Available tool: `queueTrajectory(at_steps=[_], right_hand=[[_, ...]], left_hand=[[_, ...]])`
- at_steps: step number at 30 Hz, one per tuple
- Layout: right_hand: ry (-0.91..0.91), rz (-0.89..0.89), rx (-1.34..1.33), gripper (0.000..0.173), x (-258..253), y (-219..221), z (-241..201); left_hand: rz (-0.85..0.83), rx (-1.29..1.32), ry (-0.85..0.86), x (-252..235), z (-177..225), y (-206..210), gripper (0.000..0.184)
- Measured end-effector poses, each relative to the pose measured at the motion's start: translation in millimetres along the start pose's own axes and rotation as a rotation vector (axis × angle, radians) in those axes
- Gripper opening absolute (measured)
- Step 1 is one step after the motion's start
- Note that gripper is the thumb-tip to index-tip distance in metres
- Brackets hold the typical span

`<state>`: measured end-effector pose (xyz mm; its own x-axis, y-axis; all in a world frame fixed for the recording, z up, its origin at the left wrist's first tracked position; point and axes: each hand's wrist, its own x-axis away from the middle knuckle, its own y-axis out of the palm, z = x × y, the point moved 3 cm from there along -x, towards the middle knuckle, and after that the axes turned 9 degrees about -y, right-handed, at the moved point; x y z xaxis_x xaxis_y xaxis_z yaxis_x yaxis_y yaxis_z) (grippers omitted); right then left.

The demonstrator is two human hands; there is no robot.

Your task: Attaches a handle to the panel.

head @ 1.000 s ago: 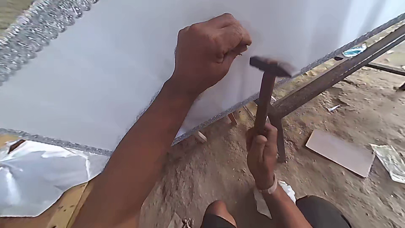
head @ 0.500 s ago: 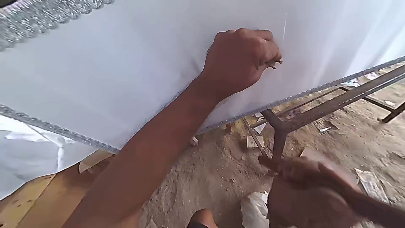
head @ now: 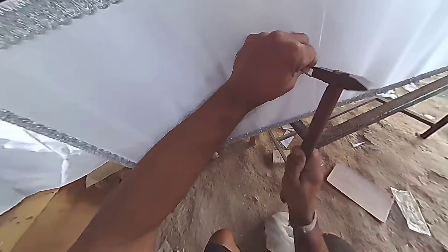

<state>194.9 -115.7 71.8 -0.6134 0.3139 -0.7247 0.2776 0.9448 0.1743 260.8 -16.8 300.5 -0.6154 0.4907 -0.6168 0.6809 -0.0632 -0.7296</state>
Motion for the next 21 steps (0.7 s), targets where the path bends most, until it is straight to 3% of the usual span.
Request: queueTrajectory(at_steps=[3, 5, 7, 8, 10, 12, 14, 16, 18, 19, 21], right_hand=[[0.044, -0.003, -0.073, 0.046, -15.9, -23.7, -19.7], [-0.011, 0.103, -0.390, 0.041, -22.1, -57.1, -42.4], [-0.136, 0.211, -0.683, 0.048, -18.1, -69.9, -45.5], [-0.172, 0.253, -0.700, 0.045, -10.4, -60.0, -35.7], [-0.097, 0.168, -0.391, 0.036, 3.4, -20.1, -3.6], [0.029, 0.023, -0.037, 0.047, -5.8, 4.3, 4.6], [0.062, 0.056, -0.107, 0.042, -24.1, -15.4, -10.5], [0.040, 0.177, -0.447, 0.036, -29.2, -52.1, -39.2], [-0.110, 0.235, -0.704, 0.052, -19.4, -70.4, -47.7], [-0.151, 0.259, -0.727, 0.051, -7.4, -62.0, -39.8], [-0.110, 0.187, -0.461, 0.042, 9.7, -20.8, -8.8]], left_hand=[[-0.002, 0.010, 0.017, -1.7, -0.6, 0.2, 0.021], [-0.020, 0.041, 0.026, -2.0, -1.1, 0.9, 0.021], [0.024, 0.124, 0.055, -0.8, -4.3, -1.4, 0.022], [0.089, 0.189, 0.063, 1.4, -6.0, -3.8, 0.022], [0.286, 0.269, 0.074, 6.1, -7.0, -6.8, 0.019], [0.436, 0.270, 0.082, 12.6, -6.4, -6.8, 0.017], [0.535, 0.308, 0.096, 14.6, -6.3, -7.1, 0.016], [0.586, 0.344, 0.101, 16.6, -6.0, -7.1, 0.015], [0.628, 0.346, 0.111, 18.7, -5.9, -7.5, 0.015], [0.641, 0.343, 0.109, 19.2, -6.0, -7.5, 0.016], [0.667, 0.339, 0.091, 19.4, -6.3, -8.1, 0.018]])
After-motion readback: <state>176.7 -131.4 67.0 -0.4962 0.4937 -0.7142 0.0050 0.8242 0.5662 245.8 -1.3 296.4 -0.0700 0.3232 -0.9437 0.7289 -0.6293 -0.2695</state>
